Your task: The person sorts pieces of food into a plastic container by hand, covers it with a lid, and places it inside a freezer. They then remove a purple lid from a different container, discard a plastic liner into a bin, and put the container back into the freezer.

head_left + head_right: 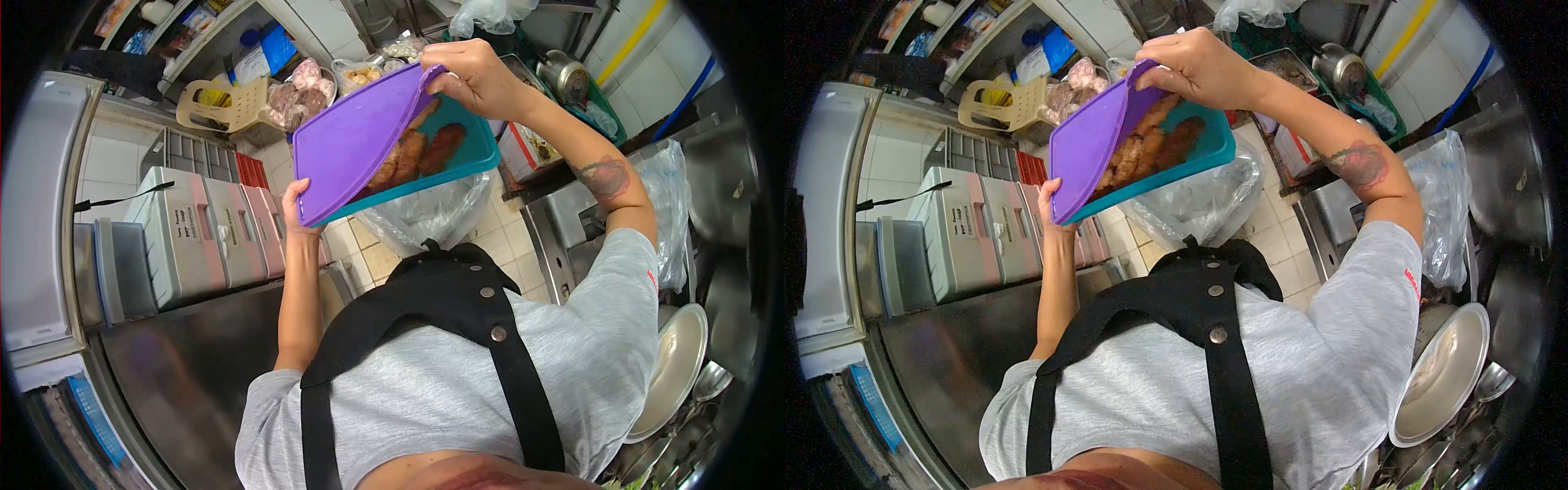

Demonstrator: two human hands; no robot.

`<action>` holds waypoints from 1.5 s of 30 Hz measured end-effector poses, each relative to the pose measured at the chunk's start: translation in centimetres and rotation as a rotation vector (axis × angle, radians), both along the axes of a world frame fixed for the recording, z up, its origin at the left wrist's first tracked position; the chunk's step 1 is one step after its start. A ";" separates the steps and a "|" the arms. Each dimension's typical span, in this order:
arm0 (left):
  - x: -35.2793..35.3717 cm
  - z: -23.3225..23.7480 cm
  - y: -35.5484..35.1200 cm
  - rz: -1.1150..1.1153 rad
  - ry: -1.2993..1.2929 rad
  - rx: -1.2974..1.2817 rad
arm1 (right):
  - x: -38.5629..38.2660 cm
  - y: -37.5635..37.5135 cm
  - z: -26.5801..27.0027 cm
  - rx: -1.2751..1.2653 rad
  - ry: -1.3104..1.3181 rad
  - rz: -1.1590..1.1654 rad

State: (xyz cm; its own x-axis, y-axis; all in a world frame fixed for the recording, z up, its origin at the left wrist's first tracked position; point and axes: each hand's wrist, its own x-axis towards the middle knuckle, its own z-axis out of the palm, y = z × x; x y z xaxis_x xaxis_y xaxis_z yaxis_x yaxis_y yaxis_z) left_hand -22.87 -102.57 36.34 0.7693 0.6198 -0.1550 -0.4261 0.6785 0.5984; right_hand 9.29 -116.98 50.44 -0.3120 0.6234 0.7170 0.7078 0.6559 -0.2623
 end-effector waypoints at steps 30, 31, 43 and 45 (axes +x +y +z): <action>17.1 -4.2 -8.9 -0.967 0.416 0.535 | -7.8 -36.0 -27.8 0.345 2.019 -1.055; 16.9 -4.9 -8.5 -0.988 0.444 0.553 | -8.2 -37.5 -28.3 0.390 2.057 -1.116; 15.3 -8.8 -6.3 -0.931 0.784 0.834 | -5.0 -53.3 -35.5 0.373 1.898 -1.807; 14.5 -9.3 -6.1 -0.925 0.817 0.933 | -5.4 -56.1 -32.2 -0.782 0.765 -2.345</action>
